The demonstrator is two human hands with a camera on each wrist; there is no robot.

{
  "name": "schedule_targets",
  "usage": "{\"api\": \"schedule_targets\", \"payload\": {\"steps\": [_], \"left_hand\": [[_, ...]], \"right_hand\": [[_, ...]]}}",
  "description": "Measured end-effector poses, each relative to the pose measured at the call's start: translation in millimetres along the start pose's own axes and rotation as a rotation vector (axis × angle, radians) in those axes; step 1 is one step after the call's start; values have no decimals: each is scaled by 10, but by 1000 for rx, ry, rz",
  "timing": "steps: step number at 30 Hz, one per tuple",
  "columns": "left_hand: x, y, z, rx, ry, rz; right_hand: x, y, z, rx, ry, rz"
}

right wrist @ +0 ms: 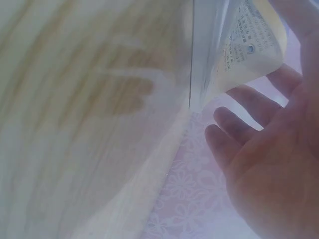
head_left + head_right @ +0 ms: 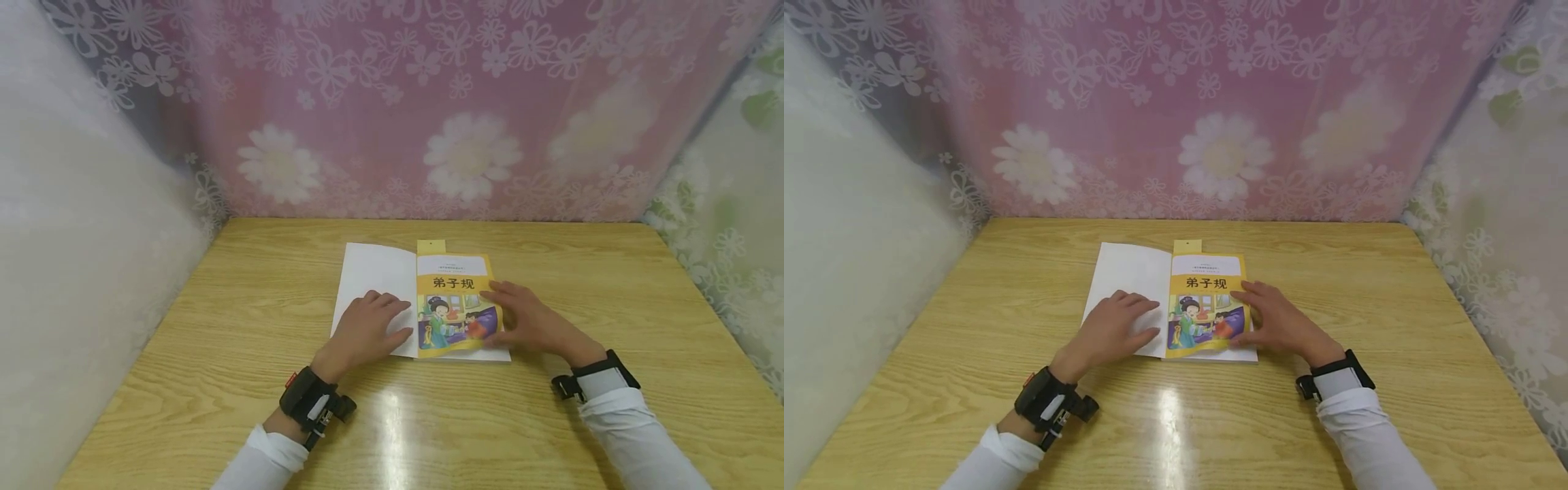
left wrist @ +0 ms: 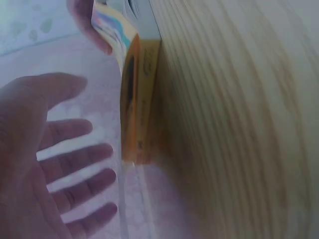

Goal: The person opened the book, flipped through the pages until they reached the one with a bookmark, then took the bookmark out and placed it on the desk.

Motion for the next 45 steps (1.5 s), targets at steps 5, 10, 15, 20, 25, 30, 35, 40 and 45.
{"api": "schedule_targets", "payload": {"steps": [5, 10, 15, 20, 25, 30, 35, 40, 45], "left_hand": [[7, -189, -6, 64, 19, 76], [25, -338, -80, 76, 73, 164], [51, -452, -160, 61, 98, 234], [51, -518, -176, 107, 90, 248], [51, -502, -164, 121, 77, 266], [54, -465, -164, 67, 66, 284], [18, -430, -147, 19, 13, 287], [-21, -393, -106, -29, -68, 277], [-71, -324, -28, -88, -178, 270]], "right_hand": [[42, 46, 53, 9, -83, 64], [71, 94, 93, 56, -138, 71], [87, 195, 145, 112, -168, 67], [123, 300, 189, 125, -198, 65], [148, 347, 209, 127, -200, 50], [141, 348, 215, 156, -190, 55], [122, 328, 225, 201, -200, 62], [107, 301, 230, 204, -195, 50], [97, 290, 221, 168, -168, 47]]}}
Point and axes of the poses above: each hand's wrist, its own x-axis towards the middle knuckle, its own z-axis out of the back of the hand, y = z × x, the point moved 3 cm from there along x, towards the middle knuckle, and after that the axes turned 3 degrees about -z, right-handed, at the moved point
